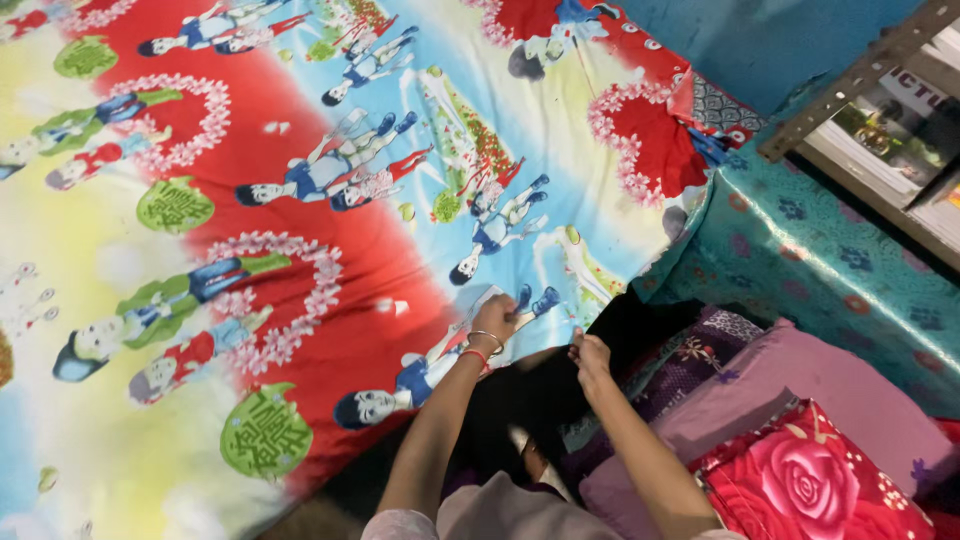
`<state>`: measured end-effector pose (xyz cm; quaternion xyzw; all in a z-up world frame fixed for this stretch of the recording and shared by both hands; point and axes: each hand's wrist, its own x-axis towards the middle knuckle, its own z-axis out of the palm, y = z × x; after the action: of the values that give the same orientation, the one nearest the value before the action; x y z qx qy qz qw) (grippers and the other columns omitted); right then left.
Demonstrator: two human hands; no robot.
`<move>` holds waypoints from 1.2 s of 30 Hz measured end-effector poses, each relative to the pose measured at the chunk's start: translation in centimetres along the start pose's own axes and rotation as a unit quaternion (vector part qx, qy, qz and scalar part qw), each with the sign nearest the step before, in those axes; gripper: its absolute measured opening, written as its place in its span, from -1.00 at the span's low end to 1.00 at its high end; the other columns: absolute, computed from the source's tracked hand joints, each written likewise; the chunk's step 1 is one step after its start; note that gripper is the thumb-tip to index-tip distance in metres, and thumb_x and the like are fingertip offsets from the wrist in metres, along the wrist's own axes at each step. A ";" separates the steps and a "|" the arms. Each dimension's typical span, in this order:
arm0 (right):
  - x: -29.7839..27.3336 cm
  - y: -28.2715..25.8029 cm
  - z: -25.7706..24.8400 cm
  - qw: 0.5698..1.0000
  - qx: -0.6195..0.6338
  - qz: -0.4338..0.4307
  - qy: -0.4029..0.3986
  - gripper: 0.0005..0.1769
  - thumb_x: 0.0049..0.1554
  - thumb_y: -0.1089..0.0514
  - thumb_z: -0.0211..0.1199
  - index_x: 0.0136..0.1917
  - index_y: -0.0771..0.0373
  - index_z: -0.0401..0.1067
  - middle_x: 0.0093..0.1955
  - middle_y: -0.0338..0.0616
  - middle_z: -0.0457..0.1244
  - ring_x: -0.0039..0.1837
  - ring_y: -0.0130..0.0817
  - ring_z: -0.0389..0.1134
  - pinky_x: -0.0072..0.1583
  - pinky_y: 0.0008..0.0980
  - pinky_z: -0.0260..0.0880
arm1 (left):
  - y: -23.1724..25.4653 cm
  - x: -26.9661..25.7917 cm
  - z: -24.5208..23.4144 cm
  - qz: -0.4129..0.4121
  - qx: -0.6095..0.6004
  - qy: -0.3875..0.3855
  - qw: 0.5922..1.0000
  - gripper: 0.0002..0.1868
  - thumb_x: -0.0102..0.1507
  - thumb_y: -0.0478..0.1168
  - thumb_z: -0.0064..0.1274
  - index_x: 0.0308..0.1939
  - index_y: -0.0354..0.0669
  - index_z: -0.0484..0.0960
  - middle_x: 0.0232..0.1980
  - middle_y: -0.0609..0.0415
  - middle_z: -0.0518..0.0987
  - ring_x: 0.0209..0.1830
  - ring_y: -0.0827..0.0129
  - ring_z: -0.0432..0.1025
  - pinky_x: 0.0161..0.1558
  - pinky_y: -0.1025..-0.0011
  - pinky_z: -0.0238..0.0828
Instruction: The person folds a large colorful patterned sheet by hand on a bed, repeatedly bringing the corners and edges together until it forms a small bundle.
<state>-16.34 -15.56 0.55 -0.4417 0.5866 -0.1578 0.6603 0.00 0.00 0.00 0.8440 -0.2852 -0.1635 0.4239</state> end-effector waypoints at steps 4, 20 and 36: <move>-0.8 0.5 -2.6 0.990 0.019 -0.064 -0.127 -0.81 0.22 0.09 0.34 -0.17 0.18 0.42 -0.24 -0.30 0.27 -0.17 -0.44 0.24 -0.06 -0.35 0.27 | 3.0 -2.9 0.9 0.170 0.063 -0.114 0.977 -0.09 -0.10 -0.01 0.46 0.27 -0.14 0.42 0.30 -0.23 0.39 0.31 -0.21 0.25 0.25 0.02 0.18; -4.3 -6.5 2.4 0.813 -0.223 -0.509 -0.174 -0.24 -0.09 0.38 0.39 0.34 0.31 0.17 0.32 0.09 0.08 0.31 -0.08 0.21 0.34 -0.24 0.28 | 7.8 -4.3 -5.5 -0.059 -0.011 0.131 0.990 -0.57 0.27 -0.18 0.05 0.22 -0.19 0.54 -0.29 -0.36 0.60 -0.25 -0.27 0.53 -0.16 -0.08 0.41; 1.3 -14.8 12.9 0.733 -0.382 -0.543 -0.151 -0.60 0.13 0.28 0.27 0.26 0.13 0.49 0.20 0.07 0.37 0.14 -0.05 0.45 0.21 -0.16 0.40 | 14.7 -6.1 -27.2 0.117 -0.126 0.249 0.953 -0.56 0.10 -0.12 0.42 -0.13 -0.36 0.63 -0.21 -0.19 0.71 -0.20 0.08 0.63 -0.12 0.28 0.53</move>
<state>0.38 -19.72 10.08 -0.9178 0.1507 -0.1834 0.3183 4.31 13.72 28.06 0.7585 -0.2442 0.0677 0.6004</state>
